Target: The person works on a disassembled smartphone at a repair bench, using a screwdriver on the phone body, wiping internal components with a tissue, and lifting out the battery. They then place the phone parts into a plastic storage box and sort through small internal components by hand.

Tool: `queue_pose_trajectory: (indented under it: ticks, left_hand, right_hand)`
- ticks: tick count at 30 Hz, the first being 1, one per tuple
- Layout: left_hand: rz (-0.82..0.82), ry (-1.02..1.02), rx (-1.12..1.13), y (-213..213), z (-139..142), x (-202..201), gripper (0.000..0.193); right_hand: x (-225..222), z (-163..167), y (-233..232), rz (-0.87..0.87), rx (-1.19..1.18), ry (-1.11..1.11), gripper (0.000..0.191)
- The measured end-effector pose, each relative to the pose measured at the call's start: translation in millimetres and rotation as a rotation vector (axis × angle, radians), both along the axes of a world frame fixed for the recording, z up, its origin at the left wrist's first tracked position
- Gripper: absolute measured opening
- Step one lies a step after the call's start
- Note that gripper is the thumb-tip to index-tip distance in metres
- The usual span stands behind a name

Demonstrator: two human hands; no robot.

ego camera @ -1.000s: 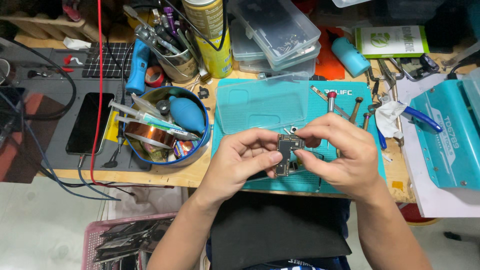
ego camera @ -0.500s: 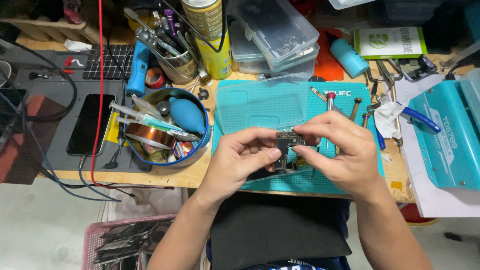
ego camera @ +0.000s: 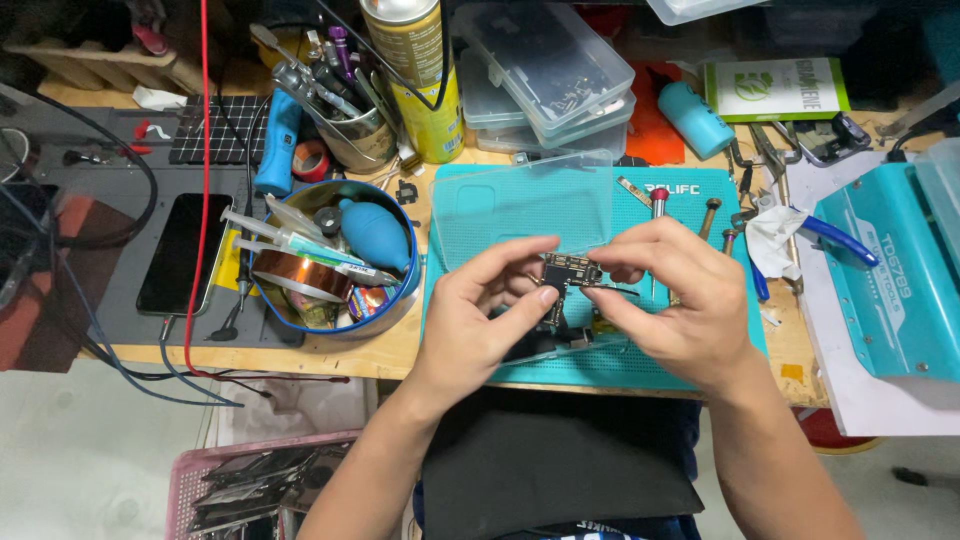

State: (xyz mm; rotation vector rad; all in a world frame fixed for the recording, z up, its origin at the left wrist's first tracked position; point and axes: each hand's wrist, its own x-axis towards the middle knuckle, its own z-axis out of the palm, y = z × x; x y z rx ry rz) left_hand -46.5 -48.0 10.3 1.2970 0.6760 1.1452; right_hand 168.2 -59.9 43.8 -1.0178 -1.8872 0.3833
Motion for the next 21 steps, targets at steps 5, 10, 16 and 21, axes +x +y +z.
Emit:
queue_pose_trajectory:
  ticks: [5,10,16,21]
  left_hand:
    - [0.272,0.413,0.488,-3.6,17.9,6.5,0.041]
    - [0.452,0.591,0.600,6.0,26.2,-1.4,0.033]
    - [0.486,0.509,0.408,8.6,24.8,-7.5,0.033]
    - [0.431,0.388,0.285,8.9,19.8,-7.8,0.034]
  right_hand:
    - [-6.0,-0.7,2.4,-0.032,0.045,-0.077,0.033]
    - [-4.4,-1.2,4.3,-0.069,-0.065,-0.051,0.032]
    - [-3.9,-7.8,7.8,-0.054,-0.208,0.036,0.024]
    - [-8.1,-17.5,8.4,0.026,-0.496,0.335,0.024]
